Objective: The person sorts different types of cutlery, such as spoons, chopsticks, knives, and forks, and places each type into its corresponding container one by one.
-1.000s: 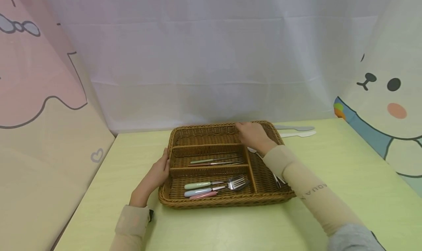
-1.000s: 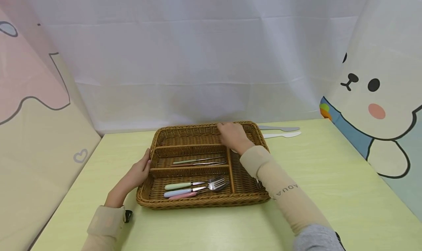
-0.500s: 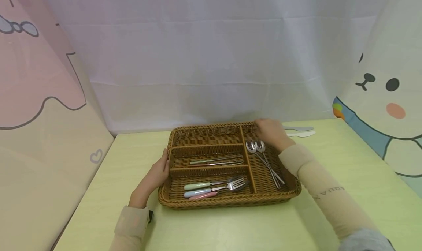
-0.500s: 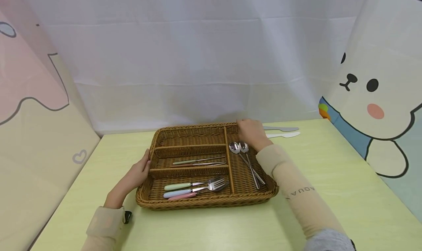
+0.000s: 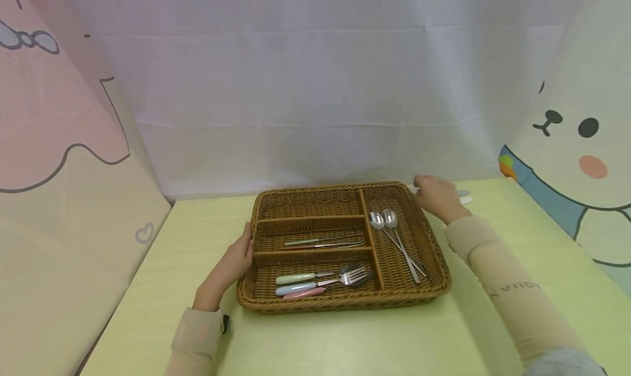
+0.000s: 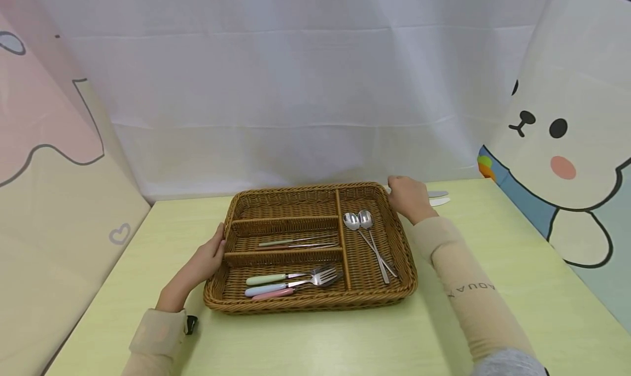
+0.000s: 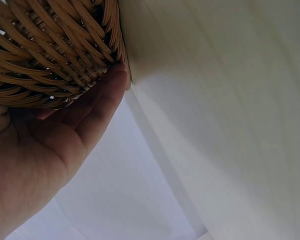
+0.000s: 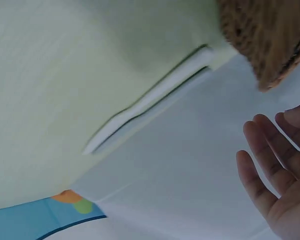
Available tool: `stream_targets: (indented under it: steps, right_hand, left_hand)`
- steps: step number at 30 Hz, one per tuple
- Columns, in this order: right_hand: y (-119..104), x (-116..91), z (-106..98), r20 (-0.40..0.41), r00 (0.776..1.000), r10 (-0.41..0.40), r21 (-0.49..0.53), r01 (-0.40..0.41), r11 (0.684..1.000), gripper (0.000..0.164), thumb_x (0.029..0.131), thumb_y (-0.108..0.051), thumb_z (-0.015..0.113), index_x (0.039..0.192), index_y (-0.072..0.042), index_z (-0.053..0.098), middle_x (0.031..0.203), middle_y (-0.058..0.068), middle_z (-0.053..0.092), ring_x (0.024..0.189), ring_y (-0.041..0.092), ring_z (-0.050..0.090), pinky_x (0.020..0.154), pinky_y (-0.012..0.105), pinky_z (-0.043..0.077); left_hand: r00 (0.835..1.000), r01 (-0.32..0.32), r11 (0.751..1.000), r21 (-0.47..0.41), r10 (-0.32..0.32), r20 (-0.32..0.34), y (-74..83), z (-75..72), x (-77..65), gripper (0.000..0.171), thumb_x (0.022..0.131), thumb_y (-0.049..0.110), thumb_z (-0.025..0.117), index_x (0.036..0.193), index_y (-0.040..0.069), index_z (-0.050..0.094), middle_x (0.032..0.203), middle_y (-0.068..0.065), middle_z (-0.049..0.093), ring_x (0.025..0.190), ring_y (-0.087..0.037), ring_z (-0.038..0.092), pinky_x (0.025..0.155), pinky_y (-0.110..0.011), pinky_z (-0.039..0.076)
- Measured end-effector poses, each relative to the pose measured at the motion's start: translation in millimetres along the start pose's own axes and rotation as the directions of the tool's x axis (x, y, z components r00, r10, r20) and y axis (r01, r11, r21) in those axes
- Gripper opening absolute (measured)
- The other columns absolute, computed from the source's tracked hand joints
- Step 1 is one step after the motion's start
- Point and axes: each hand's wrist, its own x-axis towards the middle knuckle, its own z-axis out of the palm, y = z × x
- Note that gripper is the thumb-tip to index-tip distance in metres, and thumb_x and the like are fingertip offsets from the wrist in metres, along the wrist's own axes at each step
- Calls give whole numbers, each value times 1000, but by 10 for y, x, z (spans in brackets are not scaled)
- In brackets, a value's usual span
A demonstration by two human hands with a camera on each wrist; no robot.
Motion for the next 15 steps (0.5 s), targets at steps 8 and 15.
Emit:
stream_targets:
  steps: [8, 15]
  right_hand:
    - [270, -66, 181, 79, 996, 39, 7, -40, 999, 26, 82, 3, 41, 100, 8, 59, 93, 25, 64, 74, 34, 62, 53, 40, 50]
    - [387, -76, 335, 88, 996, 29, -50, -25, 998, 15, 82, 5, 45, 91, 6, 57, 77, 18, 60, 63, 25, 56, 44, 33, 45]
  left_hand:
    - [1000, -5, 1000, -7, 5, -4, 1, -1, 1, 55, 101, 11, 23, 142, -9, -6, 148, -30, 11, 134, -42, 21, 107, -53, 27]
    - [1000, -2, 1000, -6, 2, 1, 0, 1, -4, 55, 101, 11, 22, 143, -9, -7, 148, -30, 11, 133, -43, 22, 107, -53, 28]
